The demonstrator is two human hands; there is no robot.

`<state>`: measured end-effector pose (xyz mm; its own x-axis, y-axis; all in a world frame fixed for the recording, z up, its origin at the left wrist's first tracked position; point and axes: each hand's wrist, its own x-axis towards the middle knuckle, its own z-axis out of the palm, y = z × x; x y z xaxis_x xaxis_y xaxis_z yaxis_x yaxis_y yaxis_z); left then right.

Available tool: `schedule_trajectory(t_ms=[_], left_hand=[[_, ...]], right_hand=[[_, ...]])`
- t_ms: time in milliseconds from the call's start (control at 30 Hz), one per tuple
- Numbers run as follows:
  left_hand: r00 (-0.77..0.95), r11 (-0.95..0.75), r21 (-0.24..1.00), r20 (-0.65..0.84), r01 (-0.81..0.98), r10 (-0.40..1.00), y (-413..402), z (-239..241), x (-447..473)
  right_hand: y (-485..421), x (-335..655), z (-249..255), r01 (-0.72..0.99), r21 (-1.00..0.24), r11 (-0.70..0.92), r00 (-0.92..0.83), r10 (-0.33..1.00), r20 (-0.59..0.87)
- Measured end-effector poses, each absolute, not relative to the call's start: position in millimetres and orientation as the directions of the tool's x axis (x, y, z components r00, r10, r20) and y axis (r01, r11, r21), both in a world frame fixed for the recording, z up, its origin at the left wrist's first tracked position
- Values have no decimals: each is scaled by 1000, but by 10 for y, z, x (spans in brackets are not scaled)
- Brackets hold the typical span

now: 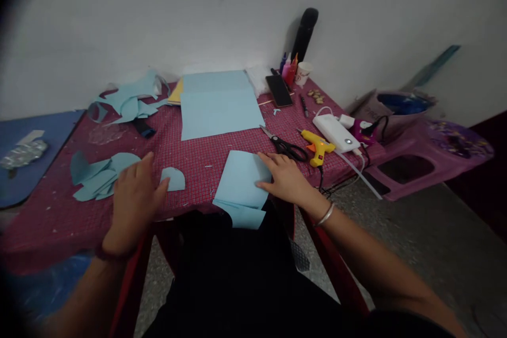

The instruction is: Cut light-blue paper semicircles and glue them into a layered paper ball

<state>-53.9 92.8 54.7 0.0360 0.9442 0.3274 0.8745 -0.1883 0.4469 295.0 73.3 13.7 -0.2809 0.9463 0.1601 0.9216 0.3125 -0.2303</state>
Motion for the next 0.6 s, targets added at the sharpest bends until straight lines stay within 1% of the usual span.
schedule_trajectory(t_ms=[33,67,133,167,233,300,367,400,433,533,567,600], left_hand=[[140,-282,381,360,881,923,865,516,-457],[267,-391,370,345,843,900,786,473,-352],[523,-579,411,252,704,814,622,364,-112],[612,-639,409,213,652,761,558,304,3],[687,-697,369,184,615,703,495,194,178],[713,-731,322,198,601,673,511,115,257],[729,-759,296,227,580,645,554,73,255],[736,-770,287,241,569,633,564,64,237],[737,-778,274,256,565,626,557,62,218],[758,-811,230,290,538,584,432,99,192],[778,-828,233,287,510,559,365,128,198],[799,-842,261,276,472,534,296,167,207]], right_hand=[[733,2937,130,929,-218,298,-269,951,153],[732,2925,129,935,-206,289,-261,953,152],[737,2905,140,941,-184,284,-257,954,155],[744,2899,149,943,-173,285,-259,953,156],[770,2889,168,945,-151,289,-266,952,153],[803,2874,181,947,-137,289,-269,951,151],[830,2845,190,943,-161,292,-267,950,162],[840,2825,197,932,-203,300,-267,948,174],[850,2801,208,912,-269,310,-265,945,191],[912,2728,290,784,-541,303,-202,950,239],[955,2706,336,726,-627,283,-156,955,251],[1013,2684,390,660,-704,263,-105,960,260]])
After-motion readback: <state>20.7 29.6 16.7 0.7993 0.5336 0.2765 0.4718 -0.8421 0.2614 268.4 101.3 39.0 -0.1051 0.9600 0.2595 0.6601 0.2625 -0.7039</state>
